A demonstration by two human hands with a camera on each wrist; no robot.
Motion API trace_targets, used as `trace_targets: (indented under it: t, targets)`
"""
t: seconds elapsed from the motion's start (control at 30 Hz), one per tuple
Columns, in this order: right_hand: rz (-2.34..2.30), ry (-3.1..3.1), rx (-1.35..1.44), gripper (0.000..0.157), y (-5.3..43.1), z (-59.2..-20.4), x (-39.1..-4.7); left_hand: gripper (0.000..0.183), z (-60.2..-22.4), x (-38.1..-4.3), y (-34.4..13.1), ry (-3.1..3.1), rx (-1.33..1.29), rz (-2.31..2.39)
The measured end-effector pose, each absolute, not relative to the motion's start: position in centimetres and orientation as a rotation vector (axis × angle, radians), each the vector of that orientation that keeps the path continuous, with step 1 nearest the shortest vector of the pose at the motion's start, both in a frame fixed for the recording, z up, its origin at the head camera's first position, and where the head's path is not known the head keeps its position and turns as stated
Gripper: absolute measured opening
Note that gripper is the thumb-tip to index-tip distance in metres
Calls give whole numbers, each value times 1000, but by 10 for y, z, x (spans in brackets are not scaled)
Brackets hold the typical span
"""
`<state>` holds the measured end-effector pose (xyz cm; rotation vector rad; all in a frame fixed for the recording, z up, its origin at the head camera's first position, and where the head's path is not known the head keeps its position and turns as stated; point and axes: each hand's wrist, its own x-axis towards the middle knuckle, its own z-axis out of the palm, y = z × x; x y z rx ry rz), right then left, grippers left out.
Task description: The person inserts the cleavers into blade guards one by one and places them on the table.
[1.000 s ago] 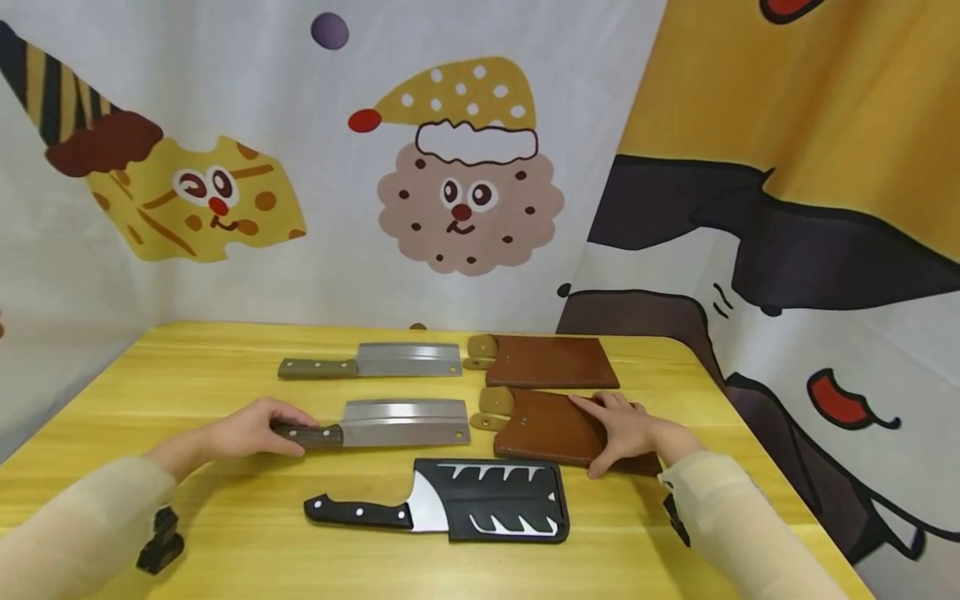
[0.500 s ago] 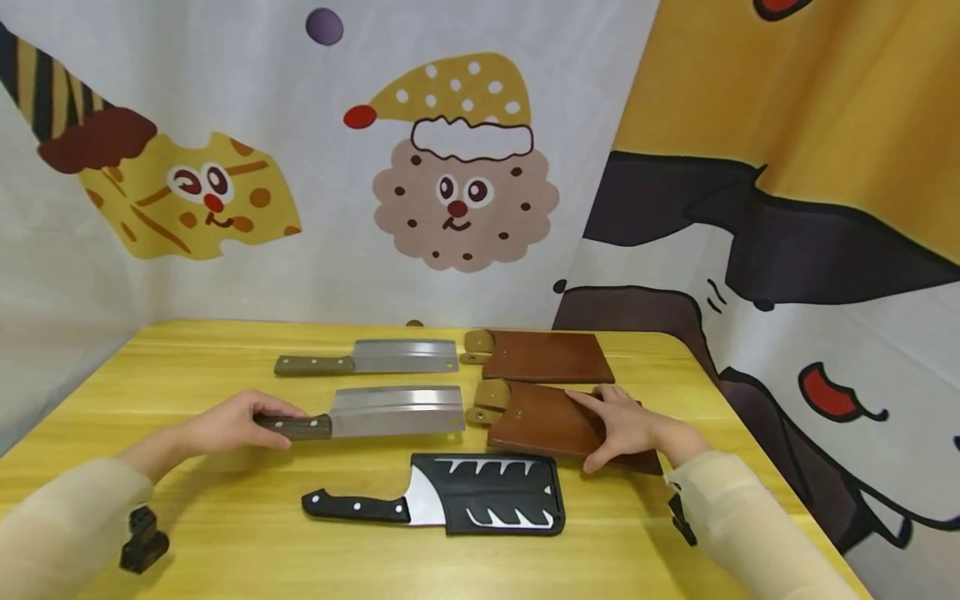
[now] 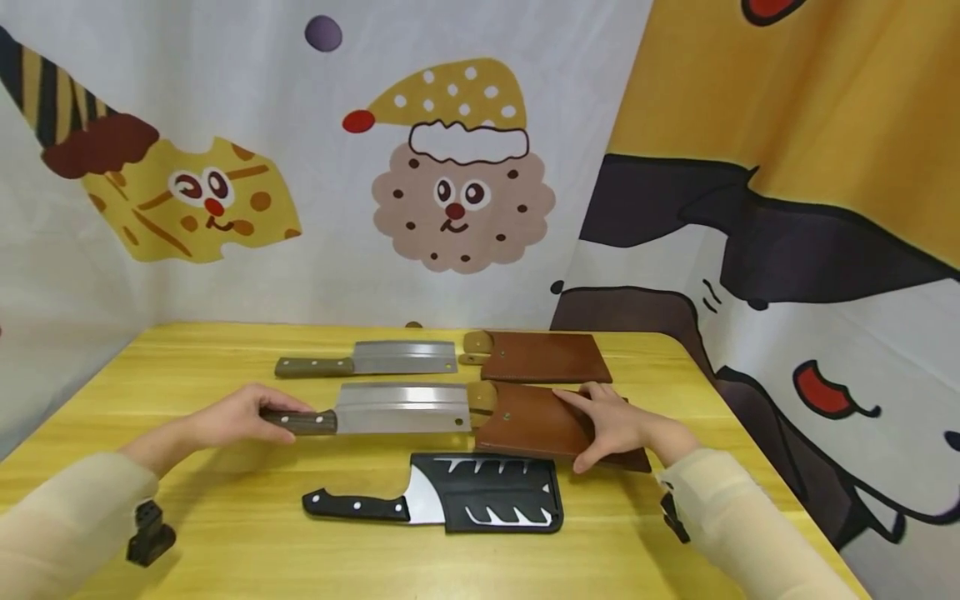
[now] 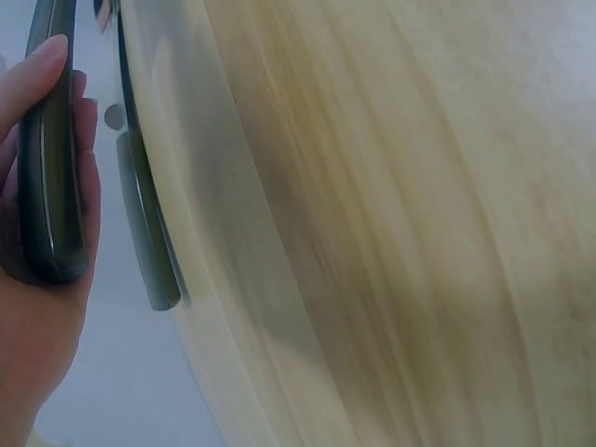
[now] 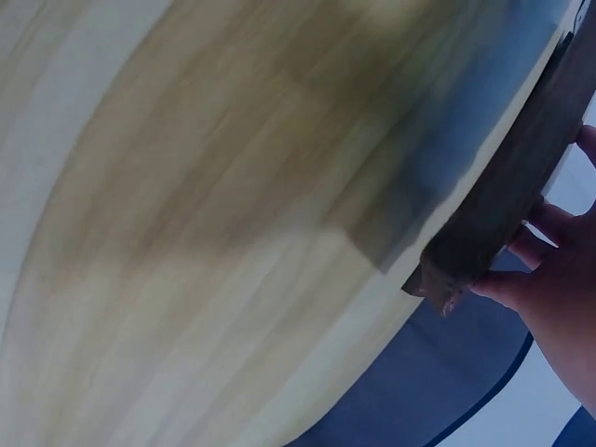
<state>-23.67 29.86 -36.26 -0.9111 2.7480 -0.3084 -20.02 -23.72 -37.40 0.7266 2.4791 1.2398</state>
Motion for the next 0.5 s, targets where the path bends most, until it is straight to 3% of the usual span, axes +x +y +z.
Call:
trace_targets:
  t: [0.5]
  targets:
    - [-330, 2750, -953, 110, 292, -361, -234, 40, -375, -202, -227, 2472, 737, 1242]
